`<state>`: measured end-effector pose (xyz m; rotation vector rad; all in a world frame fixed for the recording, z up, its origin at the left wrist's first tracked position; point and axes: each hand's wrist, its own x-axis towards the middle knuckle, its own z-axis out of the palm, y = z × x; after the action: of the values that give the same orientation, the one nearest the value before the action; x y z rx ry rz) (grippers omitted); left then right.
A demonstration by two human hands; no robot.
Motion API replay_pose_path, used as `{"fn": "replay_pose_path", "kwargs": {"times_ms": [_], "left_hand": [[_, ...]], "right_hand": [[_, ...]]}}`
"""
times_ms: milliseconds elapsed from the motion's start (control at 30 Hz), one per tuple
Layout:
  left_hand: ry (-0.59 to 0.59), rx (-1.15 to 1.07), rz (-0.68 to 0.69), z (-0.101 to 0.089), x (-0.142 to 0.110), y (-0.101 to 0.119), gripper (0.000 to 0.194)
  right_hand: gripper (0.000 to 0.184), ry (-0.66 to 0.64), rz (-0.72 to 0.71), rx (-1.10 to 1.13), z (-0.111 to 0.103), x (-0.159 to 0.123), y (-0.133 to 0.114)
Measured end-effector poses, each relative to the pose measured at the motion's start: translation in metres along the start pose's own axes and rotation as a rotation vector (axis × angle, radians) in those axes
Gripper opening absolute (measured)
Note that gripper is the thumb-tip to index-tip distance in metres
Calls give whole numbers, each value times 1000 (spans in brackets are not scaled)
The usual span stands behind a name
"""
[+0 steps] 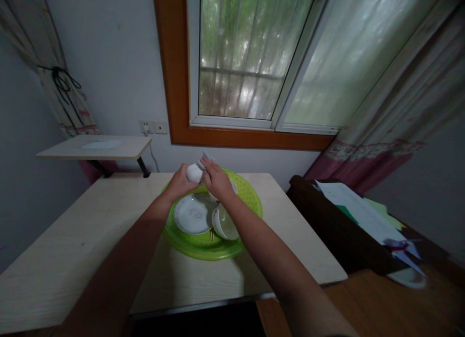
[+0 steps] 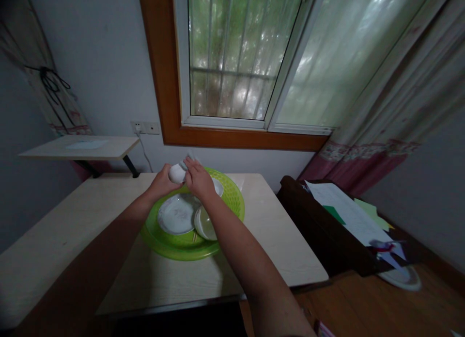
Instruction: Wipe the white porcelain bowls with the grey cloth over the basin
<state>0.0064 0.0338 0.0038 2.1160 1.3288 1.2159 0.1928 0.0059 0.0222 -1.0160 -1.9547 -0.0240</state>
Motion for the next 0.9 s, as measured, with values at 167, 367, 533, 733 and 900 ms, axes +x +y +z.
{"fn": "replay_pose_path", "kwargs": {"times_ms": [167, 367, 533, 733, 900], "left_hand": [[-5, 40, 3, -2, 0, 0, 55], [-12, 29, 25, -1, 1, -4, 55], [-54, 10, 82, 0, 0, -1, 46], [-53, -6, 119, 1, -1, 4, 43], [-35, 17, 90, 1, 1, 2, 43]], "right_hand": [[45, 17, 337, 95, -5, -4, 23], [48, 25, 202, 48, 0, -7, 23], [54, -44, -124, -17, 6, -5, 3], [58, -162, -244, -115, 3, -2, -14], [52, -87, -163, -96, 3, -1, -11]]}}
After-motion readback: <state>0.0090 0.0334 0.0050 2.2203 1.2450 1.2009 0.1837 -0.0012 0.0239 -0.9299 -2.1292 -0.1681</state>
